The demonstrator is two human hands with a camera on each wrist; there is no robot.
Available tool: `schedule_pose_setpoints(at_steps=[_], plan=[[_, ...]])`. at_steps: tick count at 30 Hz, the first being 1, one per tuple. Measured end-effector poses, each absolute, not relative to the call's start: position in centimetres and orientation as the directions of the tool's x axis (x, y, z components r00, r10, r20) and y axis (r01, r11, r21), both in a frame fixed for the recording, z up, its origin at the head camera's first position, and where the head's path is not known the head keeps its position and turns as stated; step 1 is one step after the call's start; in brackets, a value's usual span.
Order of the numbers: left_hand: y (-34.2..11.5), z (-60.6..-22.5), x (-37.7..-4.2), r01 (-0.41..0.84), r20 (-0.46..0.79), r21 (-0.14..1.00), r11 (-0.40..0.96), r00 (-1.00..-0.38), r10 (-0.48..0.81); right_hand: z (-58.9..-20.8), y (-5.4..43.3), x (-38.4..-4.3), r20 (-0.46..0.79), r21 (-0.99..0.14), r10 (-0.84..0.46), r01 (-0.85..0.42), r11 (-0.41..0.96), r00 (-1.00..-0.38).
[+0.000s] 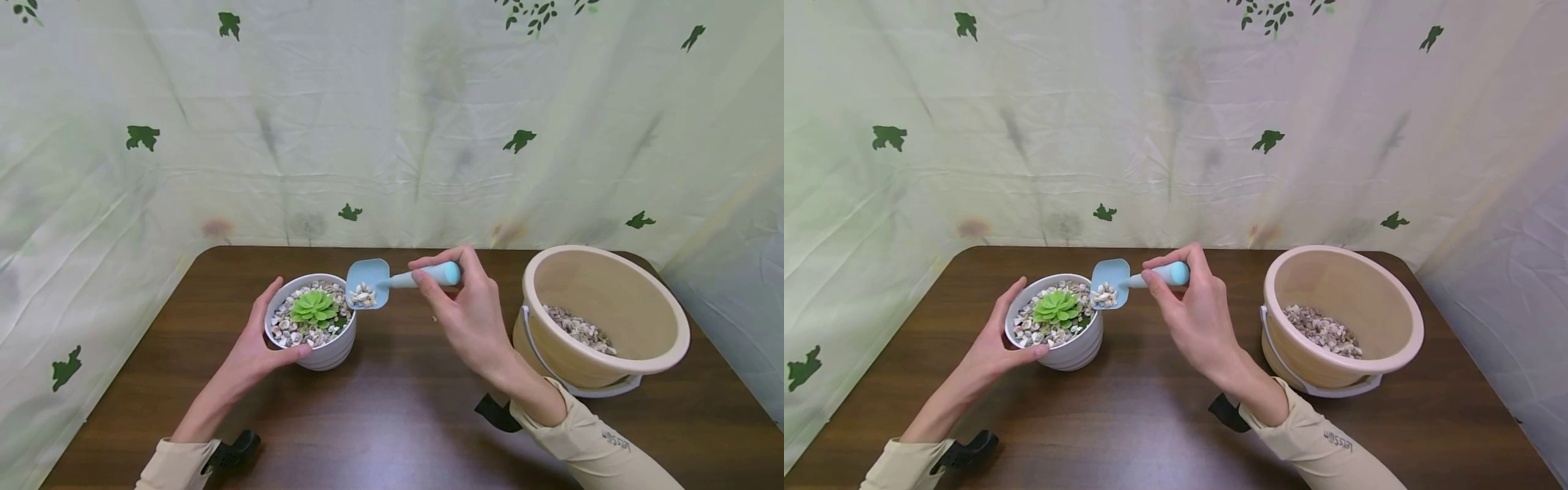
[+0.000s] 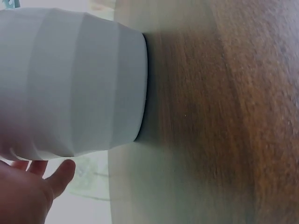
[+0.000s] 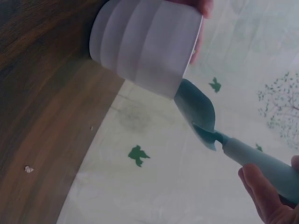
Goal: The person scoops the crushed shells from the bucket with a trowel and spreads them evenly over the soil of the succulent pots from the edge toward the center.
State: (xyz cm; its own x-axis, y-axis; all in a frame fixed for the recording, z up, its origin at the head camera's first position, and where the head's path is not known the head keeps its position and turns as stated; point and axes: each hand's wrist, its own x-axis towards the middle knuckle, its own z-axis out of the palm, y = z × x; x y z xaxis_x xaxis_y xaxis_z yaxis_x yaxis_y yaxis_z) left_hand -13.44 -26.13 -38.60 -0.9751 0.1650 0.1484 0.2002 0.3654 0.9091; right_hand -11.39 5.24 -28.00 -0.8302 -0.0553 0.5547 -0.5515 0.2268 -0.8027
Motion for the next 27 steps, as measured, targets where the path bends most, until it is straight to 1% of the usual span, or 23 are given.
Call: schedule_pose_setpoints(at_steps=[4,6,13,16,19,24,27], plan=[[-26.0,-38.5,-13.4,0.213,0.160,0.875,0.434,-0.975,0.155,-28.1,5.2,-11.5,0.560,-0.795,-0.057,-0.555,0.245,-0.827],[-25.9,-38.4,-13.3,0.214,0.159,0.873,0.439,-0.974,0.159,-28.5,5.3,-11.7,0.561,-0.793,-0.055,-0.555,0.252,-0.826],[-26.1,-38.2,-13.1,0.161,0.101,0.932,0.323,-0.976,0.194,-30.1,5.8,-12.8,0.576,-0.783,-0.065,-0.573,0.240,-0.815],[-26.1,-38.3,-13.1,0.163,0.107,0.940,0.300,-0.975,0.193,-30.2,5.8,-12.9,0.589,-0.774,-0.073,-0.588,0.234,-0.805],[-26.0,-38.4,-13.2,0.175,0.124,0.930,0.324,-0.977,0.175,-30.2,5.7,-12.9,0.597,-0.769,-0.076,-0.597,0.228,-0.798],[-25.7,-38.5,-13.4,0.205,0.160,0.889,0.409,-0.977,0.142,-30.2,5.6,-12.9,0.596,-0.771,-0.081,-0.598,0.218,-0.799],[-25.6,-38.5,-13.4,0.217,0.172,0.872,0.438,-0.975,0.141,-30.3,5.6,-12.9,0.594,-0.772,-0.080,-0.595,0.223,-0.800]])
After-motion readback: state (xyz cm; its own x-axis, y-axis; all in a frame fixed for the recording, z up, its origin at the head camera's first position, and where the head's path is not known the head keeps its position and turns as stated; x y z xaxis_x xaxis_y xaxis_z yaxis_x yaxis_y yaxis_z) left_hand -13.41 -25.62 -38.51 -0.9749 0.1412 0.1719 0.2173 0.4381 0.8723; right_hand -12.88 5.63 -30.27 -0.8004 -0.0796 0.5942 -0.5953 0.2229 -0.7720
